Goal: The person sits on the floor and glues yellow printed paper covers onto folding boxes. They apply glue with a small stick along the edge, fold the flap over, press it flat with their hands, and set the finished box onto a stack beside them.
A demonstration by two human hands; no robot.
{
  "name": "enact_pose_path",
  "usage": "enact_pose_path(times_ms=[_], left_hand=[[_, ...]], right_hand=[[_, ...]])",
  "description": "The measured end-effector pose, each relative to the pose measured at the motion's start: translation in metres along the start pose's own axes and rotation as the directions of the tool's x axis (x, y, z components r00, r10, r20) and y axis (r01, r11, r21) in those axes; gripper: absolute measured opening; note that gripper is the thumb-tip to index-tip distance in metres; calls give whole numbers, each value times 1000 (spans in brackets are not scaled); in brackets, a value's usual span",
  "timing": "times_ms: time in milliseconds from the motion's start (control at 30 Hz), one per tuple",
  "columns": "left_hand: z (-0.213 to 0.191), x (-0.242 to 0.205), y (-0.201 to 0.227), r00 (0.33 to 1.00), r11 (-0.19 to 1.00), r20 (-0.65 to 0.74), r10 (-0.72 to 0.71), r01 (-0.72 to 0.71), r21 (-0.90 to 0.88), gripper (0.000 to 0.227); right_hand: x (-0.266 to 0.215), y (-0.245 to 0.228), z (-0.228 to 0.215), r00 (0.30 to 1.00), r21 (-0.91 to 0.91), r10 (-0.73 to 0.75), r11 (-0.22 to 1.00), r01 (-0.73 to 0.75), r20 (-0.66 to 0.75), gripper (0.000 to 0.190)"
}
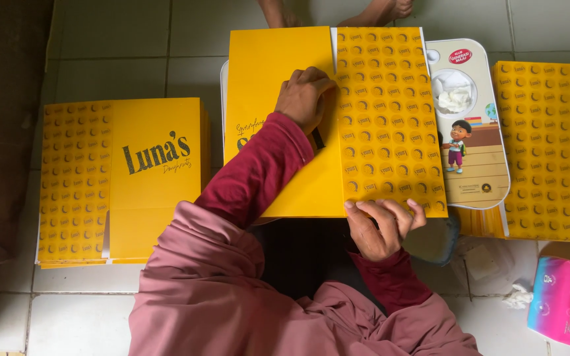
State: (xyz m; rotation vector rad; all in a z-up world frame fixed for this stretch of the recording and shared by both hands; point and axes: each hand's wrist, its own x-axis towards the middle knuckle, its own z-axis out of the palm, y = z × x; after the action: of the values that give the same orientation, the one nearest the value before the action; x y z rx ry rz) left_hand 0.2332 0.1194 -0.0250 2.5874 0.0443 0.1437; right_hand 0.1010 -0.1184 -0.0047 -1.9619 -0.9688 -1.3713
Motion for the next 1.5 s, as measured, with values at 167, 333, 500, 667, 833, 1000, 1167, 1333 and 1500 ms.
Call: enact_pose_path(times_ms=[167, 333, 500, 667, 833, 1000, 1167, 1333, 1500], left_hand=[[13, -3, -14, 999, 998, 8, 53, -52, -33, 31], [24, -15, -25, 986, 983, -52, 160, -164, -83, 29], [22, -23, -18, 971, 974, -101, 217, -222, -49, 46], [22, -22, -15, 977, 981, -87, 192, -195, -16, 57], [29, -19, -22, 980, 982, -80, 183, -186, -34, 56], [27, -13, -27, 968, 968, -38, 249, -249, 1, 66], [30, -10, -24, 977, 977, -12, 213, -212, 35, 63], [32, -1, -15, 983, 964, 28, 181, -183, 193, 56], [36, 6, -9, 984, 942, 136, 111, -148, 301, 59]], right_hand=[[-7, 0, 2, 1000, 12, 1, 1000, -1, 9, 20], [-12, -3, 1, 998, 36, 3, 999, -5, 57, 17], [-14, 1, 6, 991, 104, -58, 993, 46, 119, 15], [-7, 3, 1, 972, 147, -66, 989, 33, 227, 13], [-6, 4, 0, 960, 190, -55, 982, 2, 275, 11], [8, -8, -11, 883, 156, 93, 971, -184, 459, 25], [19, -10, -11, 867, 175, 107, 961, -217, 486, 25], [28, -11, -17, 812, 198, 113, 942, -271, 573, 21], [27, -11, -23, 777, 189, 90, 947, -261, 622, 21]])
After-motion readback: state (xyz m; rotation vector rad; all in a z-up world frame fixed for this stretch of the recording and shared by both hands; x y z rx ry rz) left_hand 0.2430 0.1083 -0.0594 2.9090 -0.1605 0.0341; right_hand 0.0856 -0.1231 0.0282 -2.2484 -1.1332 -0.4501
